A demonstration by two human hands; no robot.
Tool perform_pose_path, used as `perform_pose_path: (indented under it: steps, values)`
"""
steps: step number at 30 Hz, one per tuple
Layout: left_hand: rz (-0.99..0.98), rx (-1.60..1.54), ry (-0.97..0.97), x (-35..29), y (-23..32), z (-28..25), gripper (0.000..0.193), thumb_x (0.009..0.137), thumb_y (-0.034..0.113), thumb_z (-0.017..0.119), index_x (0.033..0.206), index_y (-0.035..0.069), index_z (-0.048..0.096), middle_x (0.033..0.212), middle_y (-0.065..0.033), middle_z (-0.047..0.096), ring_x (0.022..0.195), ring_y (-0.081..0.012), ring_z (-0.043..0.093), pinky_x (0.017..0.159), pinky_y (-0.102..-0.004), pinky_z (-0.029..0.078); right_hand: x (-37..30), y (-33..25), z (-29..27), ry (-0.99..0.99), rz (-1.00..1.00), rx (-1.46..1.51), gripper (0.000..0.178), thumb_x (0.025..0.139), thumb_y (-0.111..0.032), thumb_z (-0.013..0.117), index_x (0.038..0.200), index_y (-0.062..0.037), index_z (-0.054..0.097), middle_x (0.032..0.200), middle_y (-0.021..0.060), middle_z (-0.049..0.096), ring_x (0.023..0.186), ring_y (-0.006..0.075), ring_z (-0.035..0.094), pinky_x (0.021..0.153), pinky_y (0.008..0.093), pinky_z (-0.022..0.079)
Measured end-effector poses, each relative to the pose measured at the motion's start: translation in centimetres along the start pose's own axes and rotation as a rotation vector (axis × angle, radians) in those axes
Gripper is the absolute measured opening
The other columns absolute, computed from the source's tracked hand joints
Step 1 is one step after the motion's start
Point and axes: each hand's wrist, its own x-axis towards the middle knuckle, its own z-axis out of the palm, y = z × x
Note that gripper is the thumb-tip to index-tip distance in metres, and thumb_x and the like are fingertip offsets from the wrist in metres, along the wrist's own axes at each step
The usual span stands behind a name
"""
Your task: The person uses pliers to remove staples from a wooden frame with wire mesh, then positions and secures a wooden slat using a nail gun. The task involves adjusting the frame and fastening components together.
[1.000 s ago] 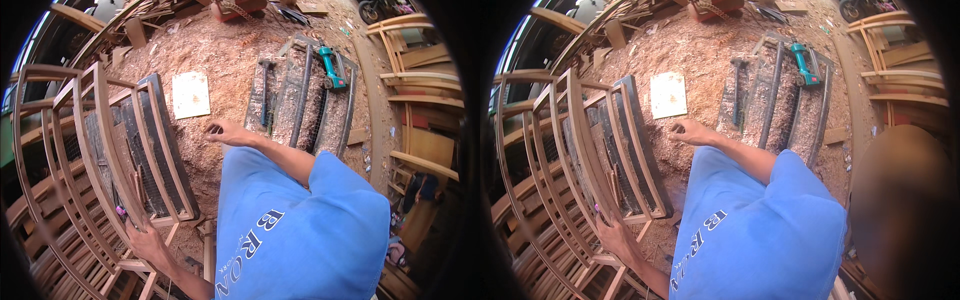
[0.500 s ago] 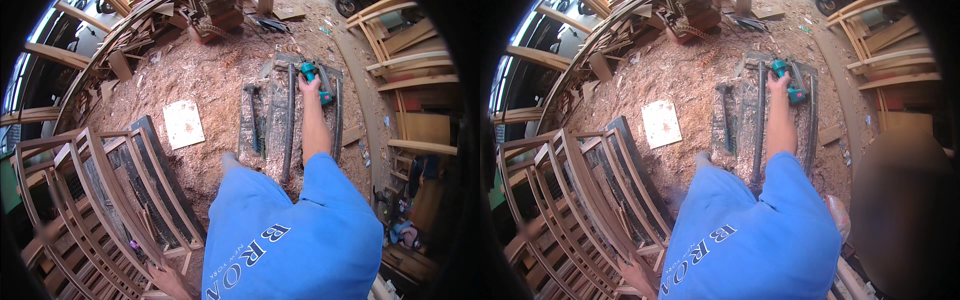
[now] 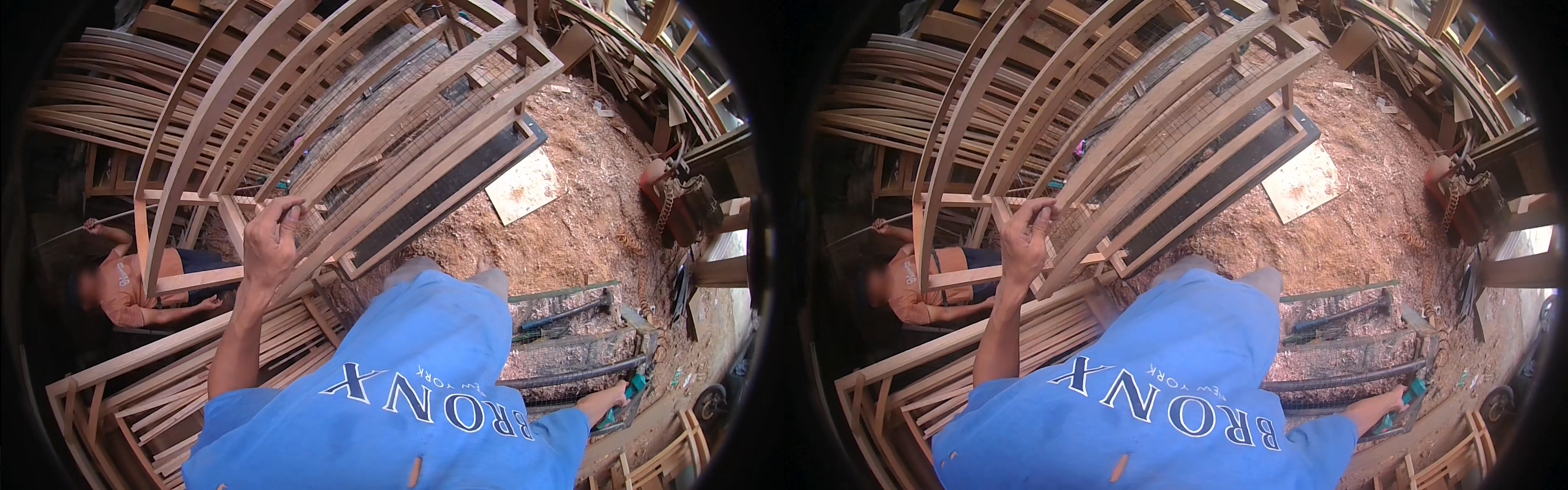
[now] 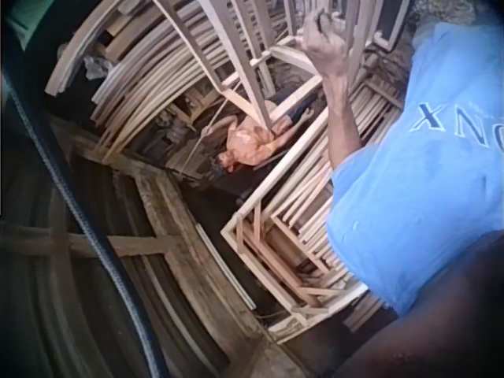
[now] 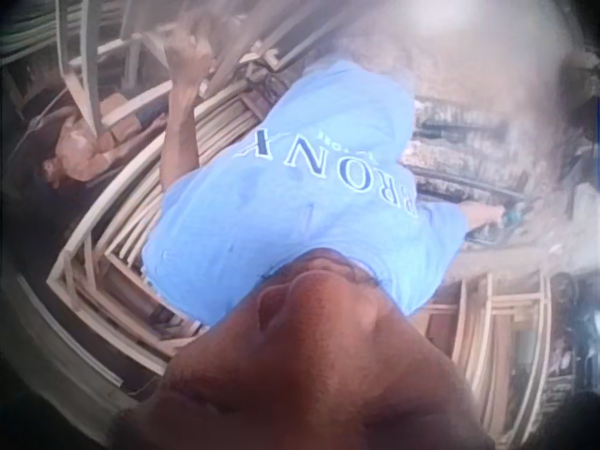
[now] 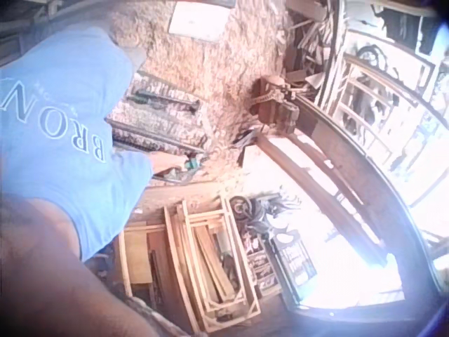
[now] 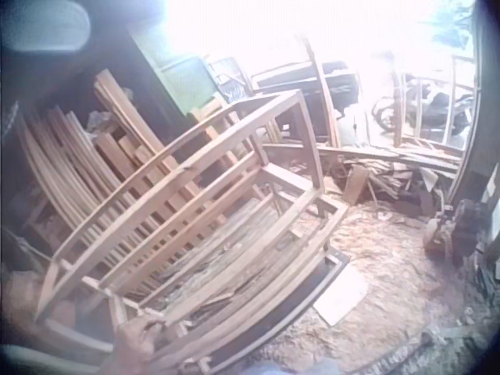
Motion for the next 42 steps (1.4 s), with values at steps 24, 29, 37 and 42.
perform_pose_path:
  steps: [24,29,37,42]
  values:
    - [-0.009,0.012,0.146,-4.6,-0.9,-4.2,0.018,0.100,0.009,0.061,0.115,0.002,0.067,0.095,-0.0147,0.074,0.090,-0.0225,0.074,0.077,-0.0336,0.057,-52.4,24.0,-6.6,-1.702,-0.715,-1.367,0.046,0.087,-0.034,0.081,0.116,0.0004,0.070,0.109,0.0106,0.072,0.091,0.0192,0.067,0.080,0.0366,0.055]
    - [0.098,0.016,0.094,-3.7,-0.9,-5.3,0.014,0.098,0.010,0.064,0.108,0.001,0.068,0.094,-0.0147,0.073,0.085,-0.0276,0.072,0.073,-0.0357,0.056,-59.0,24.2,-19.0,-1.676,0.140,-1.487,0.020,0.089,-0.016,0.079,0.096,-0.0037,0.064,0.066,0.0023,0.063,0.056,0.0121,0.056,0.056,0.0298,0.044]
    - [-0.108,0.012,-0.178,-3.7,-0.6,-1.7,0.022,0.099,0.018,0.060,0.111,0.001,0.067,0.104,-0.0206,0.071,0.099,-0.0392,0.068,0.087,-0.0469,0.053,-61.9,18.1,-32.9,-1.323,0.865,-1.633,0.027,0.085,-0.003,0.074,0.108,0.0023,0.061,0.061,0.0066,0.058,0.045,0.0168,0.055,0.041,0.0324,0.043]
    - [-0.068,0.118,-0.149,-5.0,-1.6,0.3,0.027,0.101,0.017,0.056,0.122,0.003,0.064,0.115,-0.0192,0.069,0.109,-0.0372,0.065,0.093,-0.0453,0.050,-60.3,17.3,-35.1,-1.621,0.742,-1.970,0.020,0.089,-0.020,0.075,0.095,-0.0035,0.067,0.069,0.0034,0.064,0.057,0.0146,0.058,0.056,0.0305,0.045]
